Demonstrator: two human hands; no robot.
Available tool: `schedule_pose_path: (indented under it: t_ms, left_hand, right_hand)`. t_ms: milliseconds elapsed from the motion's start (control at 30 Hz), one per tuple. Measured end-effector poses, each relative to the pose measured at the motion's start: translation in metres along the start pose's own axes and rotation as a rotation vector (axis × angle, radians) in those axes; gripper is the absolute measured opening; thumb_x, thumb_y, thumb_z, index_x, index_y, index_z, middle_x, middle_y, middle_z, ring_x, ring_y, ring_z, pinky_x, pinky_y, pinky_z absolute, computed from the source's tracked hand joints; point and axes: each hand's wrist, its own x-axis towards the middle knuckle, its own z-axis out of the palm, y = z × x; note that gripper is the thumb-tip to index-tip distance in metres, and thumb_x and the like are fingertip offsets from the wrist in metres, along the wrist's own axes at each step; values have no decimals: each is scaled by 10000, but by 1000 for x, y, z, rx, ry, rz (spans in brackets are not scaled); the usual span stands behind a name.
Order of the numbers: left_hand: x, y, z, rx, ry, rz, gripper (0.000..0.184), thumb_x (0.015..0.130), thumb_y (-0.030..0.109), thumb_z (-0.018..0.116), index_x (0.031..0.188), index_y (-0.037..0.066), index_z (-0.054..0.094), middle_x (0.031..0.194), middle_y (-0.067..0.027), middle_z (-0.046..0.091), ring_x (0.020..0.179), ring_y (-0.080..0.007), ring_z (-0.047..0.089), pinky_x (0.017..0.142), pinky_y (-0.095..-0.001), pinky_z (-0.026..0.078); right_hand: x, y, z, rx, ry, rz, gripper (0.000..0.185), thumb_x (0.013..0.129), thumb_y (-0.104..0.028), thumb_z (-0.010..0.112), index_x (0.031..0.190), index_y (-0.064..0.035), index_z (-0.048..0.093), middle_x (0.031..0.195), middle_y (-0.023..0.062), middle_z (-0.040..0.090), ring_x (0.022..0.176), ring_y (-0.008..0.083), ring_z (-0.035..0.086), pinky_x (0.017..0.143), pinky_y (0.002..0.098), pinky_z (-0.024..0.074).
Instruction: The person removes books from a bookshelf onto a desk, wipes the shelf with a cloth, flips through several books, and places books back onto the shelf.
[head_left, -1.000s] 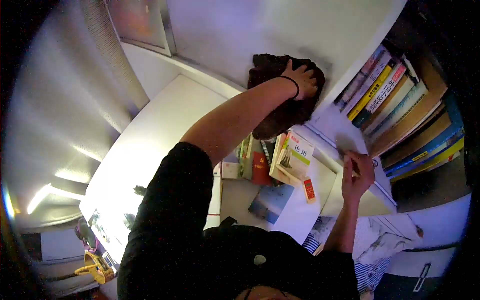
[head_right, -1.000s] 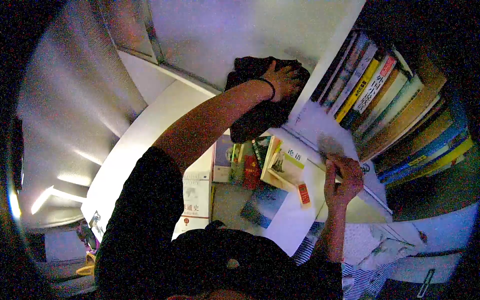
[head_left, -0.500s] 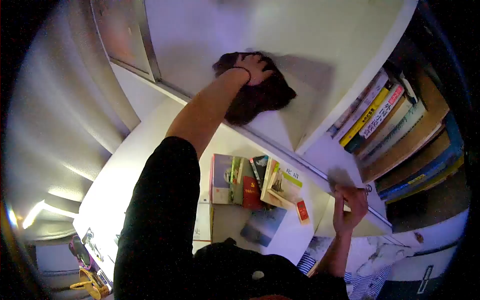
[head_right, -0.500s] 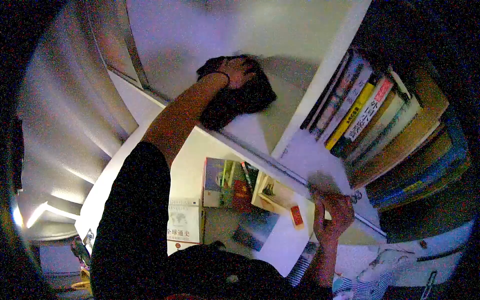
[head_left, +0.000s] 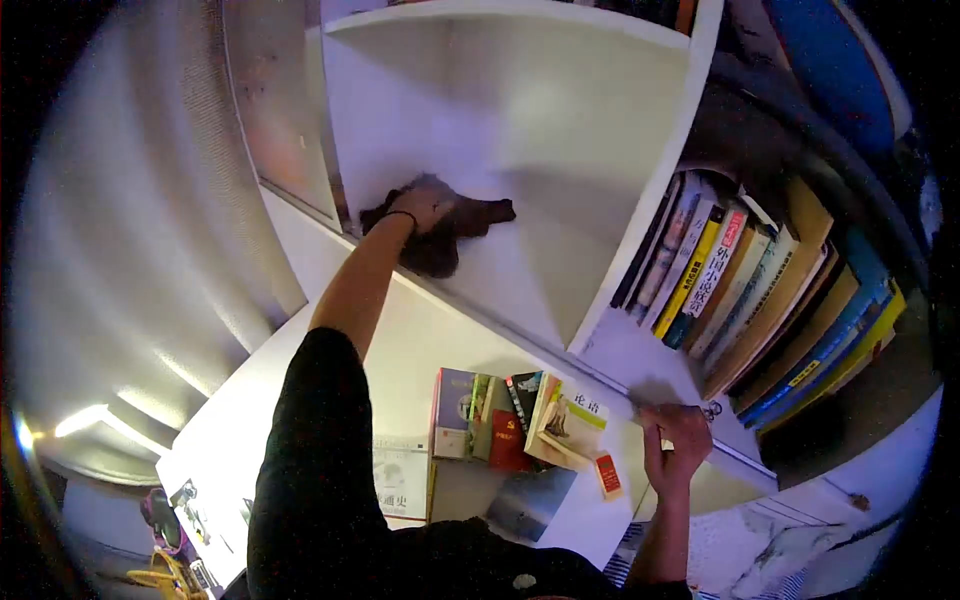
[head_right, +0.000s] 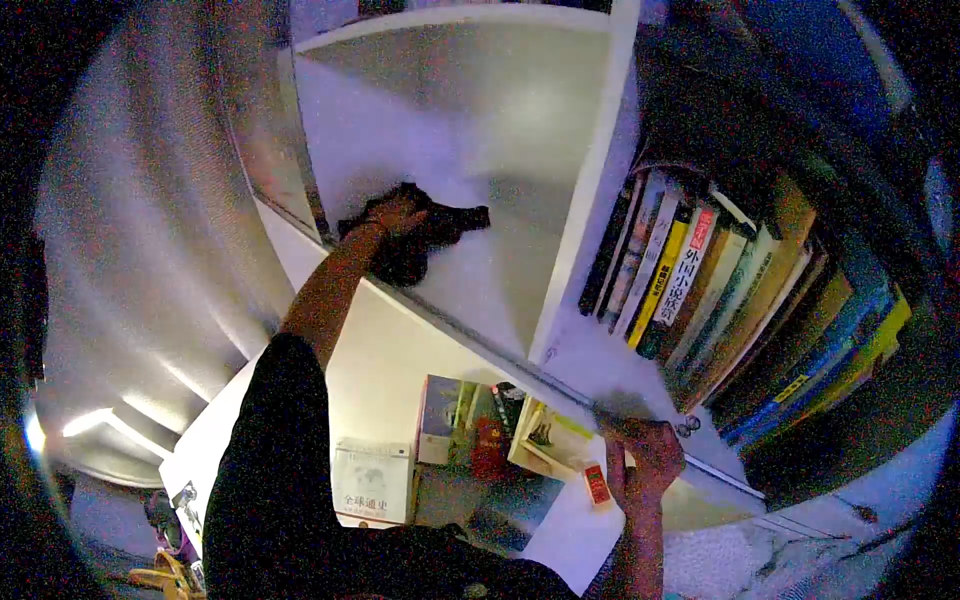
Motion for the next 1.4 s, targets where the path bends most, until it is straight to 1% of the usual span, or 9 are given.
schedule_pose_path:
  t_ms: [133, 267, 367, 467, 633, 800, 933, 1200, 1400]
  left_hand:
    - [-7, -88, 85, 593, 406, 382, 393, 867, 333, 424, 1158, 87, 522, 1195, -174, 485, 1140, -331, 419, 956, -407, 359]
    - [-101, -24, 8, 393, -105, 76, 362, 902, 334, 399, 1185, 135, 510, 1196, -115, 496, 1152, -293, 417, 925, -428, 377]
    - [-121, -35, 36, 332, 374, -40, 390, 887, 358, 393, 1125, 87, 541, 1162, -114, 522, 1132, -290, 432, 940, -432, 359]
    - [-144, 38, -10, 132, 54, -403, 403, 887, 363, 372, 1109, 79, 552, 1187, -102, 514, 1145, -299, 418, 982, -450, 306]
    - [-155, 117, 49, 390, 526, -124, 293, 849, 243, 406, 1045, 170, 612, 1137, -77, 546, 1133, -258, 439, 984, -561, 219]
    - [-182, 243, 23, -256, 596, 204, 240, 847, 223, 460, 911, 71, 634, 1022, -123, 598, 1135, -243, 454, 1020, -444, 261]
    - [-175, 198, 19, -130, 509, 475, 214, 818, 220, 488, 893, 71, 622, 1025, -85, 601, 1040, -229, 515, 944, -439, 333]
    - [-139, 12, 39, 411, 492, 31, 241, 862, 190, 435, 988, 67, 599, 941, -127, 614, 904, -275, 583, 791, -403, 465]
    - [-165, 205, 14, -101, 409, 248, 228, 832, 202, 477, 847, 35, 631, 970, -141, 619, 958, -262, 566, 872, -396, 413]
  right_hand:
    - [-6, 5, 1, 10, 11, -14, 107, 699, -30, 628, 791, -81, 644, 749, 78, 620, 685, 245, 573, 644, 329, 427]
    - [0, -8, -8, -18, -22, 20, 73, 716, -22, 627, 774, -65, 637, 732, 81, 620, 684, 246, 579, 645, 323, 428]
    - [-1, -8, -7, 25, 14, 7, 75, 707, -30, 636, 776, -58, 637, 745, 85, 622, 696, 244, 581, 648, 326, 440]
    - [-6, -5, -7, -26, -38, 62, 76, 707, -32, 637, 778, -61, 635, 752, 83, 618, 696, 239, 577, 651, 317, 443]
    - [0, -12, -5, -17, -18, 40, 57, 729, -55, 640, 784, -71, 639, 750, 68, 614, 679, 206, 569, 613, 288, 449]
    - [-3, -10, -1, 12, -22, 72, 79, 755, -111, 632, 829, -113, 658, 799, 81, 629, 728, 245, 589, 644, 333, 463]
    - [-8, 3, 0, -83, -6, 5, 76, 777, -127, 620, 835, -98, 660, 801, 87, 630, 723, 249, 593, 648, 328, 463]
    - [-8, 4, -3, 8, -54, 76, 84, 767, -50, 619, 841, -72, 650, 784, 68, 611, 720, 193, 584, 633, 271, 470]
    - [-4, -3, 3, -23, -78, 105, 105, 759, -147, 630, 853, -131, 674, 825, 74, 635, 773, 242, 580, 683, 339, 458]
